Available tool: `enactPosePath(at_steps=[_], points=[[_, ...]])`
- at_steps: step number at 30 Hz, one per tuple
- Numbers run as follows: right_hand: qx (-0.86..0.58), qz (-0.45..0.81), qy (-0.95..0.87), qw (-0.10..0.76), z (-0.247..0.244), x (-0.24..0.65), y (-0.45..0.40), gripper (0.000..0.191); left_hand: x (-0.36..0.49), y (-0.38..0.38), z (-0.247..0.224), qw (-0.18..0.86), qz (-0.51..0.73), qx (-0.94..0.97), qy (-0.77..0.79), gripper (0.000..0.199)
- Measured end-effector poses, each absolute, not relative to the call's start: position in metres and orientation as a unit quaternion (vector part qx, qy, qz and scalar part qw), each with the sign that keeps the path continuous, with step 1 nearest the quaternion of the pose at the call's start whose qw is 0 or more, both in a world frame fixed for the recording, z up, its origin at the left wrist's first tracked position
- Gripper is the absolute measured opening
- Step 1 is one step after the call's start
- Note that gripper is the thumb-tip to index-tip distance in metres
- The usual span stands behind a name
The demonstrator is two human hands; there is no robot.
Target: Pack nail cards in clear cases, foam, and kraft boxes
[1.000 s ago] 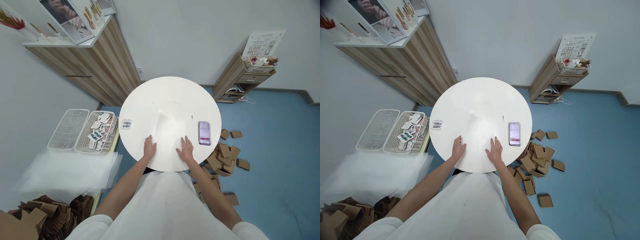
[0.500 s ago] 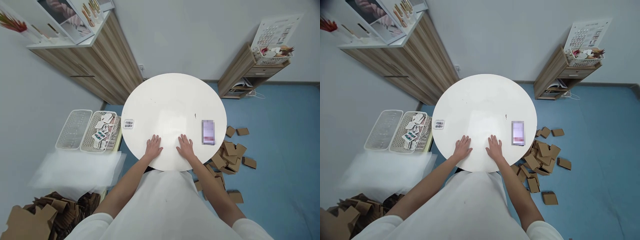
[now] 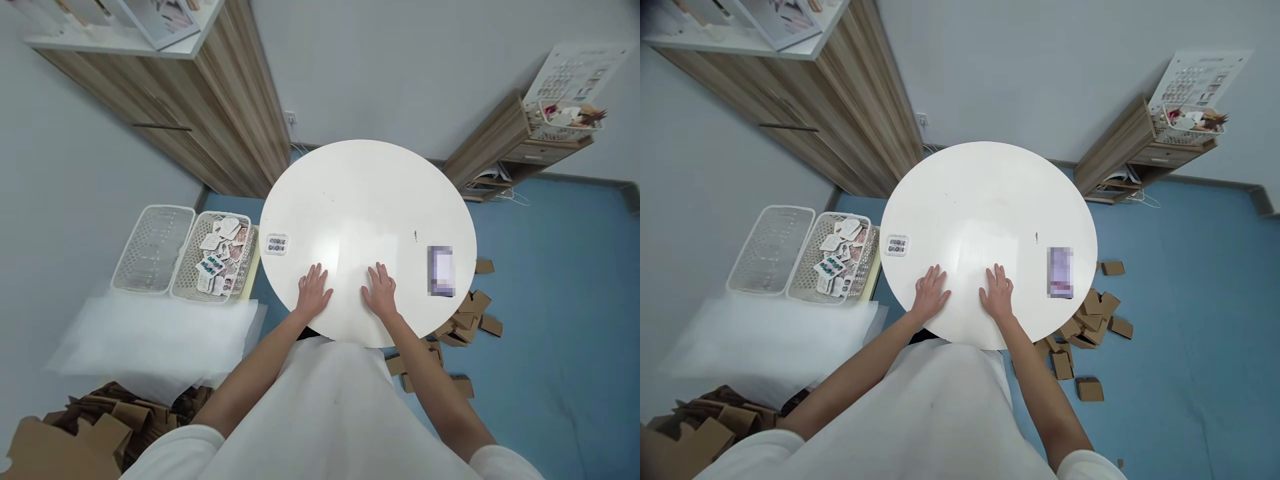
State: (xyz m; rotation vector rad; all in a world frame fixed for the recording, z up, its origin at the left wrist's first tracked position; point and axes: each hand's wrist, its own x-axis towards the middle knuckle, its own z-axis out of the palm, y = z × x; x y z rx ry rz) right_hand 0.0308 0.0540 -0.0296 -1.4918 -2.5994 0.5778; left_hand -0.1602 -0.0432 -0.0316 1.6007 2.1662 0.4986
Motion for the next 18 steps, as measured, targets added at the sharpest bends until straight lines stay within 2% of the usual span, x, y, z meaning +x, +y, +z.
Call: enactPosePath(at_steps=[3,7,12,18], points=[[-0.464,0.236,-0.853,0.047,-0.025,-0.018,0.049,0.053,-0.210,-0.052,-0.031,0.170,0.216,0.493,0.825,0.052],[-0.456,0.378,-0.804,0.054,-0.023,-0.094,0.044,0.060,-0.280,-0.056,-0.034,0.162,0.305,0.384,0.856,0.057],[-0.430,0.555,-0.707,0.086,-0.029,-0.171,0.038,0.065,-0.328,-0.049,-0.040,0.251,0.394,0.272,0.841,0.050],[-0.439,0.613,-0.652,0.084,-0.042,-0.209,0.028,0.068,-0.330,-0.040,-0.045,0.323,0.416,0.226,0.819,0.044]])
